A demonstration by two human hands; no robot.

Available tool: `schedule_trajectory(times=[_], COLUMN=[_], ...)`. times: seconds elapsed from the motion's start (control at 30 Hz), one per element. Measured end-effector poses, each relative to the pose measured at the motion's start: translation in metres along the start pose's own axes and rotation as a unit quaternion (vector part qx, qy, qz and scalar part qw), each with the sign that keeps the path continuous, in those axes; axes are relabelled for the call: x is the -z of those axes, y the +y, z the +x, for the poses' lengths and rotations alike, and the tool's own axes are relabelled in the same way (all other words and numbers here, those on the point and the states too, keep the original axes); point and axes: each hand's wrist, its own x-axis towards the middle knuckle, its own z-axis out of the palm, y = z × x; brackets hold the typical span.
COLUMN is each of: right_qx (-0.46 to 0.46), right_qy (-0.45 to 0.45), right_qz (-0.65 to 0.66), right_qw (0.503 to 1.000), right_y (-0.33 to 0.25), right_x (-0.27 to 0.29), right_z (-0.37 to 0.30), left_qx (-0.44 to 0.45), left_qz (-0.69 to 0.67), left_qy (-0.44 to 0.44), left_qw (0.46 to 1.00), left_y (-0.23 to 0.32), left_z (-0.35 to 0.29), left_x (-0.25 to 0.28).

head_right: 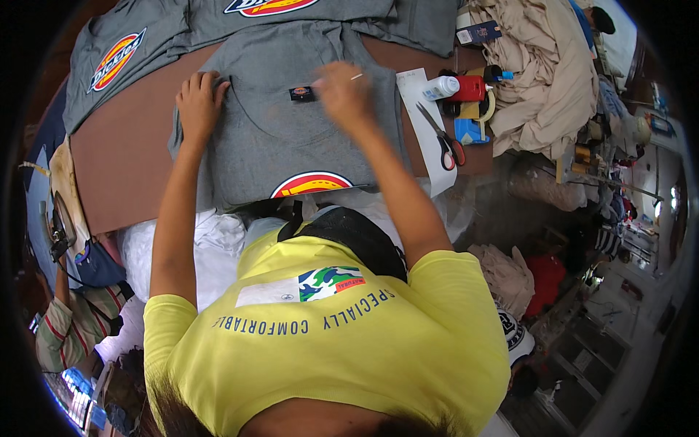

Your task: The person picks up several grey shirts from a table, turns them over, and uses shears to cut loose threads from the neckline and seams before smoothing the fabric by hand and stacking them.

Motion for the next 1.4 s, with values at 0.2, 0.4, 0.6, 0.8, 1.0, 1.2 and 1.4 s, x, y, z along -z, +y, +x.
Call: schedule_trajectory(times=[0.2,0.4,0.6,0.8,1.0,1.2,1.4], right_qx=[-0.108,-0.141,-0.094,-0.271,-0.411,-0.427,-0.417], right_qy=[-0.184,-0.147,0.004,0.032,-0.067,-0.140,-0.244], right_qz=[-0.115,-0.145,-0.129,0.079,0.327,0.634,0.720], right_qw=[0.970,0.968,0.987,0.959,0.848,0.629,0.497], right_y=[0.106,0.111,0.106,0.112,0.120,0.124,0.140], right_x=[0.036,0.025,0.027,0.050,0.060,0.072,0.055], right_z=[0.028,0.043,0.022,-0.029,-0.027,-0.019,-0.003], left_qx=[0.025,0.104,0.107,0.298,0.454,0.490,0.417], left_qz=[-0.058,-0.203,-0.130,-0.375,-0.407,-0.471,-0.760], left_qy=[-0.052,-0.174,-0.155,-0.036,-0.144,-0.226,-0.274], left_qw=[0.997,0.958,0.973,0.877,0.780,0.698,0.417], left_y=[-0.010,-0.036,-0.021,-0.040,-0.020,-0.022,-0.016], left_z=[0.001,0.023,0.026,-0.032,-0.033,-0.028,-0.013], left_x=[-0.014,-0.015,-0.003,-0.009,0.019,0.034,0.021])
